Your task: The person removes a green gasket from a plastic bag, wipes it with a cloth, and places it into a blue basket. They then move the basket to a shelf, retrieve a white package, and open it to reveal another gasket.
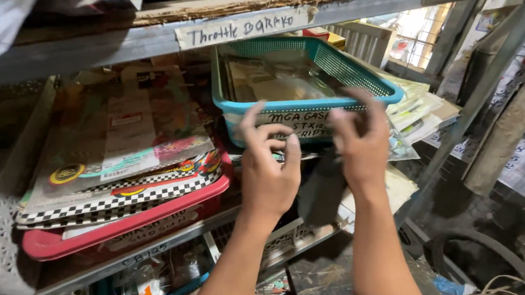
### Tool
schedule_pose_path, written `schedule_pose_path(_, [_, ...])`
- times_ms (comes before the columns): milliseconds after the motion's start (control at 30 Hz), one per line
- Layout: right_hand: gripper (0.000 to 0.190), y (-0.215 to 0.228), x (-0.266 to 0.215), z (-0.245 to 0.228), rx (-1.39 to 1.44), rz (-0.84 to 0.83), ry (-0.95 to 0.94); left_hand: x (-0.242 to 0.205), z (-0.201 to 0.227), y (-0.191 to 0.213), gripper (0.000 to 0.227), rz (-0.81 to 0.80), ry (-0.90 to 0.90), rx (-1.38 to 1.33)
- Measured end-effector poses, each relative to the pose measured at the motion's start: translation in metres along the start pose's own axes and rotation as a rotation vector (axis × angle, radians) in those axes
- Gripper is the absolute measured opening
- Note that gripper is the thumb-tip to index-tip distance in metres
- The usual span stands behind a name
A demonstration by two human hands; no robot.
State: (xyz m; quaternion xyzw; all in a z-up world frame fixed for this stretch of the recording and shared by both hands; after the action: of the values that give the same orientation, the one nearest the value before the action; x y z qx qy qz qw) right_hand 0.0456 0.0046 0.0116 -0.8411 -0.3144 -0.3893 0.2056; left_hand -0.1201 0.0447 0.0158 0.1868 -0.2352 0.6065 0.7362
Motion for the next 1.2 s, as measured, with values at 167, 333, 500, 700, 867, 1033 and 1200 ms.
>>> schedule_pose_path(167, [0.055,0.046,0.016,0.042,0.29,0.358,-0.375,0.004,-0.009,0.008,0.094,0.057,0.125,-0.14])
schedule_pose_path(333, [0.054,0.052,0.032,0.056,0.329,0.281,-0.522,0.026,-0.023,0.006,0.095,-0.001,0.331,-0.503])
schedule_pose_path(500, [0.076,0.06,0.055,0.077,-0.395,0.227,-0.443,0.039,-0.009,0.0,0.078,0.215,0.431,-0.657])
schedule_pose_path(700, [0.038,0.068,0.06,0.11,0.016,0.331,-0.565,0.046,0.011,0.0,0.099,0.286,0.548,-0.613])
schedule_pose_path(867, [0.03,0.058,0.033,0.065,-0.224,0.415,-0.361,0.056,-0.012,-0.001,0.07,0.306,0.564,-0.673])
schedule_pose_path(1033, [0.026,0.086,0.02,0.111,0.08,0.536,-0.363,0.049,-0.029,-0.004,0.047,0.273,0.59,-0.65])
schedule_pose_path(1200, [0.024,0.089,0.014,0.065,0.181,0.514,-0.223,0.033,-0.005,-0.001,0.032,0.271,0.546,-0.409])
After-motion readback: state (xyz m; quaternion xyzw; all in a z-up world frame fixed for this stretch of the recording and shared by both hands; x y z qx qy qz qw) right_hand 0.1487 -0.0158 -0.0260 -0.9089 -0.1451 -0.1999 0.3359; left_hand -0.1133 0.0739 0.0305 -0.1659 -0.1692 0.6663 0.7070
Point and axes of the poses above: each hand's wrist, its own x-axis towards the middle knuckle, its own y-axis out of the back of the hand, z = x × y, the point moved 3 cm from there along x, towards the middle knuckle, and after that the axes turned 9 degrees about y, right-handed, at the moved point
